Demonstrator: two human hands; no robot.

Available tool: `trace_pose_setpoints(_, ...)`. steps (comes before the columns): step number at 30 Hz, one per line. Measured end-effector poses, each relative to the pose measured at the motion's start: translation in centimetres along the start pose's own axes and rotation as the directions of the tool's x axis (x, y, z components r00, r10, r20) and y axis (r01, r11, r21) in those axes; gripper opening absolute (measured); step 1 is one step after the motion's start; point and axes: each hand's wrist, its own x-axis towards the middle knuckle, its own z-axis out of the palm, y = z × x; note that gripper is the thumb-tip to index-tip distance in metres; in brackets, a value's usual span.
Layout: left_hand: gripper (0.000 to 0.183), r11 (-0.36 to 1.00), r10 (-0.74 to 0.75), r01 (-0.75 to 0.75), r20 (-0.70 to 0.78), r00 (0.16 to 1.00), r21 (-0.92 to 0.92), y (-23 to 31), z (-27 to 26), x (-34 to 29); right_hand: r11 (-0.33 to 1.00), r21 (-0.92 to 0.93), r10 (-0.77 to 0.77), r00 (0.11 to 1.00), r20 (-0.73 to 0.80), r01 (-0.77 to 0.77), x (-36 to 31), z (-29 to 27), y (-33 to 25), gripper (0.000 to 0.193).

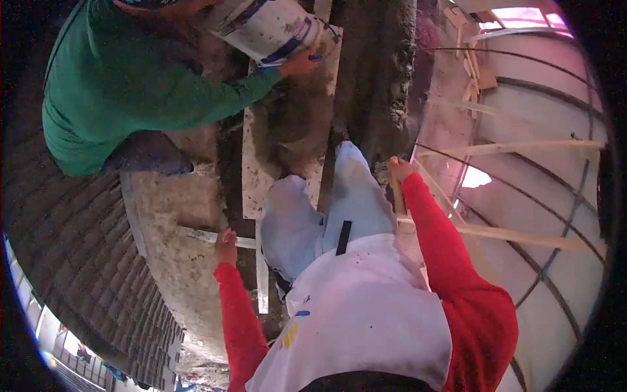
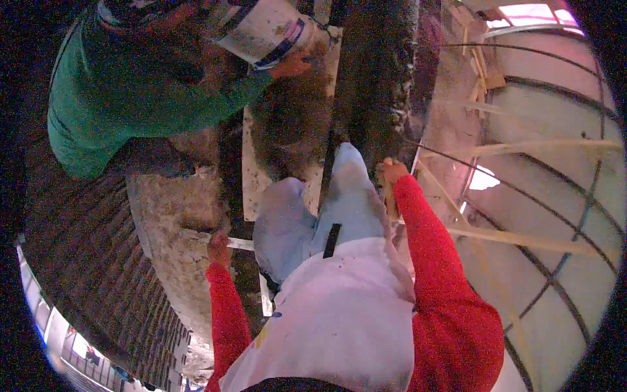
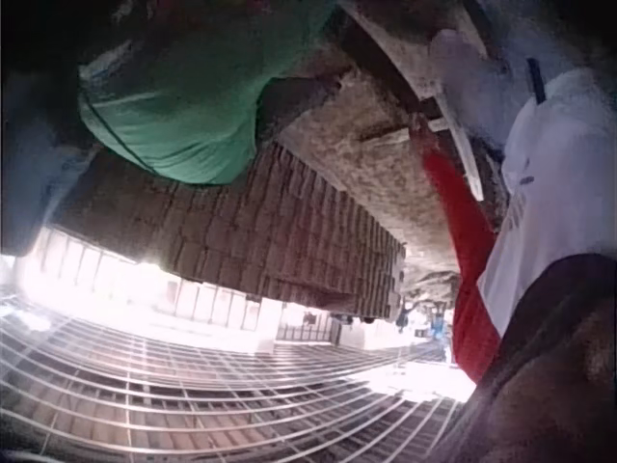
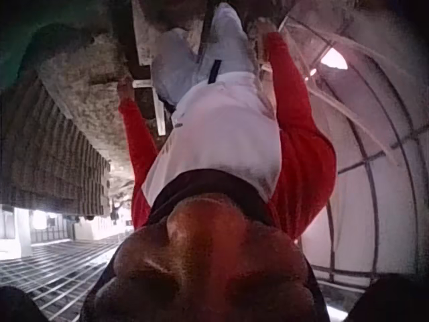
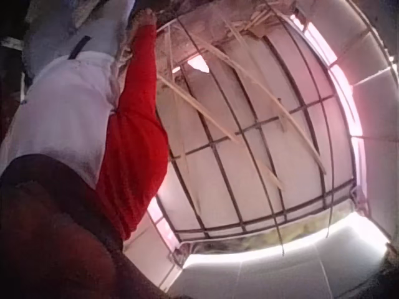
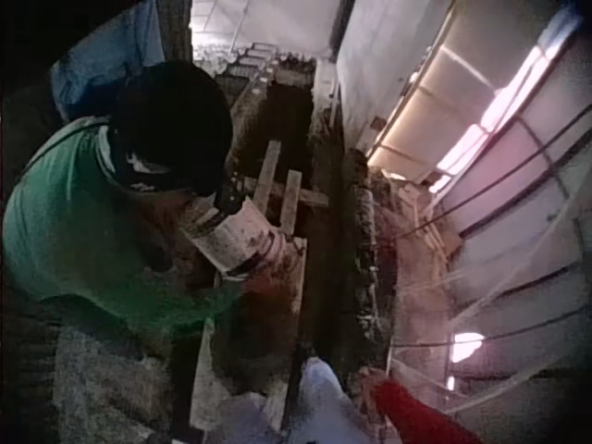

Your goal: The person scoops cement from a board using a trowel and applies it to a brick wall. They repeatedly smooth the cement on the wall surface while kneeling on the floor.

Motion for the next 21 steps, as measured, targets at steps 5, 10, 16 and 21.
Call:
trace_pose_setpoints(5,0.019,0.954,-0.148,0.156,0.052,0.988,-0.257,-3.1,-3.3,2.3,0.964,0.223,0.190,0.965,-0.183,-0.148,-8.2,0.7,-0.9,0.036)
trace_pose_setpoints(10,0.015,0.929,-0.364,0.369,0.118,0.924,-0.021,-7.9,-5.5,0.1,0.897,0.297,0.359,0.932,-0.057,-0.328,-8.3,3.2,1.6,0.029)
trace_pose_setpoints(16,0.014,0.743,-0.619,0.629,0.120,0.776,-0.231,-7.6,-5.8,-0.7,0.748,0.608,0.291,0.955,0.059,-0.265,-8.2,5.2,1.4,0.017)
trace_pose_setpoints(21,0.016,0.808,-0.539,0.553,0.124,0.833,-0.204,-4.0,-4.4,-1.8,0.922,0.167,-0.320,0.930,-0.178,0.349,-7.1,5.7,8.0,0.025)
